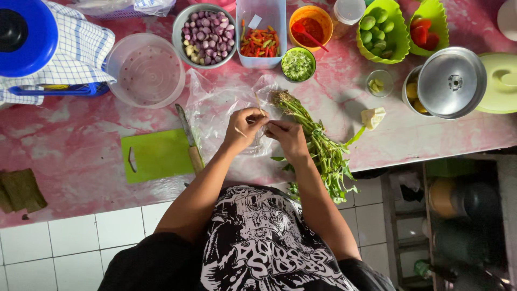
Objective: The person chops green vegetables on a cutting board using a knife and then picks leaves off a bunch of herbs, placing the leaves into a plastic bag.
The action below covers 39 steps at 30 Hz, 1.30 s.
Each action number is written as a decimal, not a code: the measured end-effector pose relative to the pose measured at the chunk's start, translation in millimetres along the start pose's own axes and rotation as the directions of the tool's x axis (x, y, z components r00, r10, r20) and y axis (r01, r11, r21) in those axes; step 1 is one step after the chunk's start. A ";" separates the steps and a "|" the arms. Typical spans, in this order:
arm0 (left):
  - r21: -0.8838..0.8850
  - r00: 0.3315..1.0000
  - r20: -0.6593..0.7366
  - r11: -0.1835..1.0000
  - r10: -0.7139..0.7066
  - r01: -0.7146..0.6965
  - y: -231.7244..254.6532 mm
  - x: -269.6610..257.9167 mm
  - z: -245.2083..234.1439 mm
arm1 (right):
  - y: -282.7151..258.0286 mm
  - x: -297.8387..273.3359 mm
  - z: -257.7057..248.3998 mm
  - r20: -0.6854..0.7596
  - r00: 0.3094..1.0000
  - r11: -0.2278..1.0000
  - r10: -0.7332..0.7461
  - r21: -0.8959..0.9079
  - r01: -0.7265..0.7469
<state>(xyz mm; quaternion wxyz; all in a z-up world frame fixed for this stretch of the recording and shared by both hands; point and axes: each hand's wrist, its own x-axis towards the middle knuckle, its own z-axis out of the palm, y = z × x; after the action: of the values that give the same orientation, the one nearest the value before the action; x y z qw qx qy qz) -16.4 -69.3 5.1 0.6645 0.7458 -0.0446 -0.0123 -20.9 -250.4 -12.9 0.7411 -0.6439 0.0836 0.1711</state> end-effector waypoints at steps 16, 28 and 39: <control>-0.073 0.920 0.384 0.996 0.072 -0.047 -7.1 -15.0 -26.2 | 12.1 -21.2 11.6 -0.250 0.963 0.995 0.098 0.045 -0.090; -0.135 0.949 0.306 0.983 -0.074 0.120 -13.1 -10.1 -52.1 | -14.5 -58.0 50.9 -0.049 0.989 0.954 0.141 -0.258 -0.149; 0.067 0.974 0.196 0.992 -0.116 0.105 -3.2 -49.4 -30.2 | 13.0 -46.0 51.4 -0.325 0.946 0.896 0.004 0.421 0.140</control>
<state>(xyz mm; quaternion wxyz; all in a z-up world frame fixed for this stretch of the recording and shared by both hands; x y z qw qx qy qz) -63.1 -35.0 3.4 0.6339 0.7605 -0.0696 -0.1227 -73.2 -205.1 -1.0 0.8492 -0.4821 0.2151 0.0157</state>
